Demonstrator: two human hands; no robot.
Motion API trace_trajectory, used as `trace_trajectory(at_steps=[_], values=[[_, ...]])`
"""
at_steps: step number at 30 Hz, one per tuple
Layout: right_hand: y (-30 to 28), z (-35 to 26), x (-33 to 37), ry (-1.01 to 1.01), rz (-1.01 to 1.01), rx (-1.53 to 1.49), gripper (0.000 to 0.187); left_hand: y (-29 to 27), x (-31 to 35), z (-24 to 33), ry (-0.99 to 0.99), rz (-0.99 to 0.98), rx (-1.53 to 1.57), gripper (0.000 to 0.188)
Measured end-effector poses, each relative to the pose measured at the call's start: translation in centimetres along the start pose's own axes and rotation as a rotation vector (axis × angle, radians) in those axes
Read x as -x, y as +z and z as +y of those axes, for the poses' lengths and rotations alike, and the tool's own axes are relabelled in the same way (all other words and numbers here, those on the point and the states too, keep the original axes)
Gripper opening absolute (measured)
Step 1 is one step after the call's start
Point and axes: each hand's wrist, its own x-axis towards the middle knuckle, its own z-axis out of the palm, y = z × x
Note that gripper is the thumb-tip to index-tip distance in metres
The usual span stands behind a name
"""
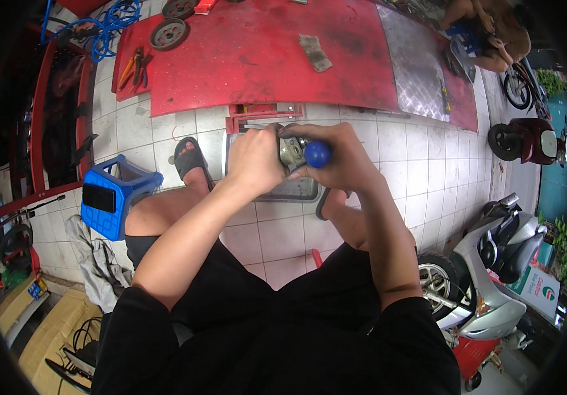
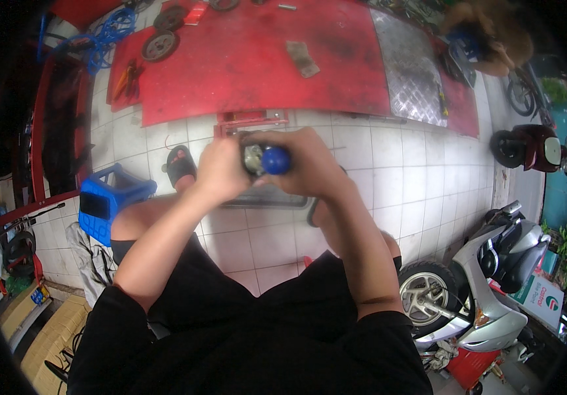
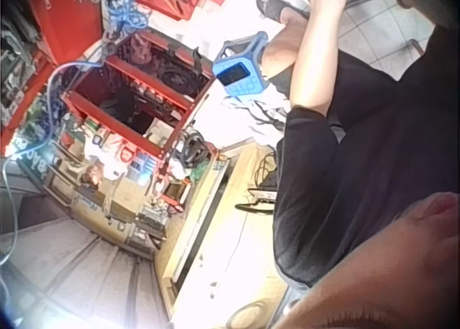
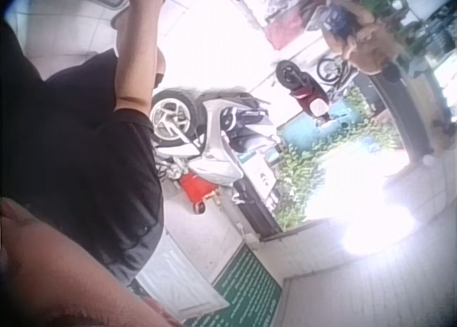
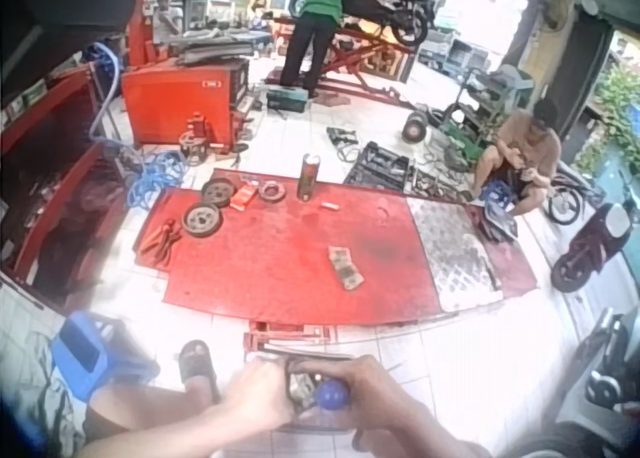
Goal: The person uses a screwdriver to pry and separate metal pieces from a cylindrical motorcycle component while holding it over a tray.
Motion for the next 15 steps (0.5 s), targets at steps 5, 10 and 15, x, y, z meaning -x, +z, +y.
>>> trace_trajectory(at_steps=[5, 10, 15], values=[[0.28, 0.22, 0.00, 0.021, -0.009, 0.014, 0.066, 0.57, 0.18, -0.42, 0.027, 0.012, -0.071, 0.054], [0.44, 0.42, 0.10, 0.039, 0.011, -0.001, 0.065, 0.20, 0.31, 0.01, 0.037, 0.033, -0.076, 0.056], [0.61, 0.52, 0.10, 0.084, 0.005, 0.010, 0.065, 0.19, 0.27, -0.05, 0.034, 0.026, -0.093, 0.056]])
